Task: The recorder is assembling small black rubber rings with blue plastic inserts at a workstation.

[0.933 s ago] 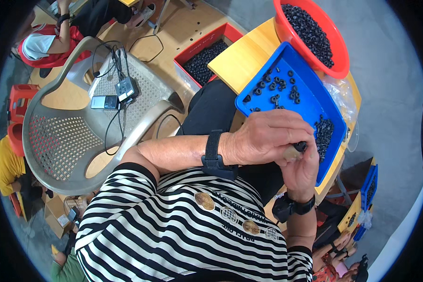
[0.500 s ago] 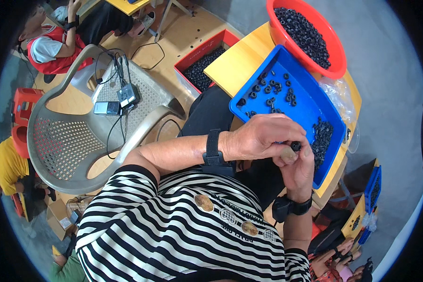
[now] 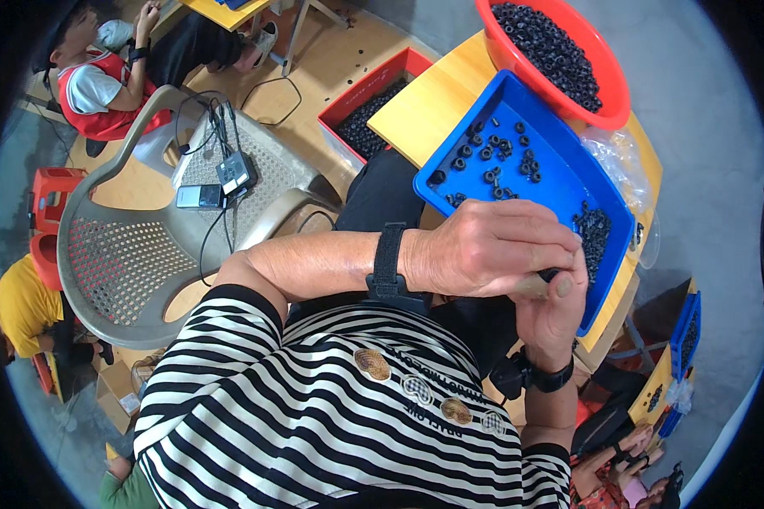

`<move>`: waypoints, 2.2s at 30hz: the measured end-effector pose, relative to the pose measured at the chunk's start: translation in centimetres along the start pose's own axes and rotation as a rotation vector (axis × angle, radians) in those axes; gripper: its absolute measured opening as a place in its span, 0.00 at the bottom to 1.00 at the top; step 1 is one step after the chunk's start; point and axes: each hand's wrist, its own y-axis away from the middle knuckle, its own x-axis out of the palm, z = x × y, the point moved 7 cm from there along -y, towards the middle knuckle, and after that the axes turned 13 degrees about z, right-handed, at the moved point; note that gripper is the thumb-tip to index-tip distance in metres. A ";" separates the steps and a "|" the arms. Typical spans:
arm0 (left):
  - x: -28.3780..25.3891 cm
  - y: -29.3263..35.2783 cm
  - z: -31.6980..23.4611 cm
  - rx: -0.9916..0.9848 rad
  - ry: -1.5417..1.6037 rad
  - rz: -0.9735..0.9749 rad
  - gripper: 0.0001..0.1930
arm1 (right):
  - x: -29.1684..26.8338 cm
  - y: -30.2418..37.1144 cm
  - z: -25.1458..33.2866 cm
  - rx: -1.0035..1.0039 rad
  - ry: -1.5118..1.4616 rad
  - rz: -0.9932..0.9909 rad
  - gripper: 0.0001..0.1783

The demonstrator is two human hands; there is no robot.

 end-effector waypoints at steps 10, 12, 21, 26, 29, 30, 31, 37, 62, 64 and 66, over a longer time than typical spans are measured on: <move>0.0 1.0 2.1 -0.116 -0.012 0.104 0.16 | -1.4 -0.9 -0.9 0.087 0.055 0.082 0.26; 0.1 1.3 1.9 -0.140 0.002 0.139 0.17 | -1.7 -0.5 -0.6 0.146 0.229 0.019 0.15; 0.8 3.5 1.7 -0.314 -0.115 0.262 0.17 | -1.3 1.1 0.8 0.052 0.562 -0.168 0.04; 0.3 4.2 1.3 -0.367 -0.087 0.180 0.16 | -0.3 1.3 0.9 0.006 0.760 -0.172 0.06; 0.2 4.5 1.4 -0.333 -0.055 0.169 0.17 | -0.4 1.2 0.7 -0.006 0.806 -0.159 0.05; 0.3 4.4 1.4 -0.332 -0.054 0.172 0.17 | -0.5 1.2 0.7 -0.032 0.800 -0.157 0.05; 0.2 4.4 1.4 -0.334 -0.054 0.169 0.17 | -0.3 1.2 0.7 -0.033 0.797 -0.161 0.05; -0.2 5.6 2.7 -0.480 0.156 0.144 0.12 | -2.0 2.1 1.6 -0.022 0.558 -0.231 0.02; 1.1 6.3 3.3 -0.706 0.568 0.128 0.15 | 0.5 1.0 2.8 -0.219 0.862 -0.012 0.12; 1.0 6.2 3.3 -0.682 0.523 0.118 0.15 | 0.5 1.0 2.8 -0.212 0.879 -0.013 0.12; 0.9 6.2 3.3 -0.671 0.509 0.107 0.14 | 0.6 1.0 2.7 -0.202 0.932 -0.021 0.12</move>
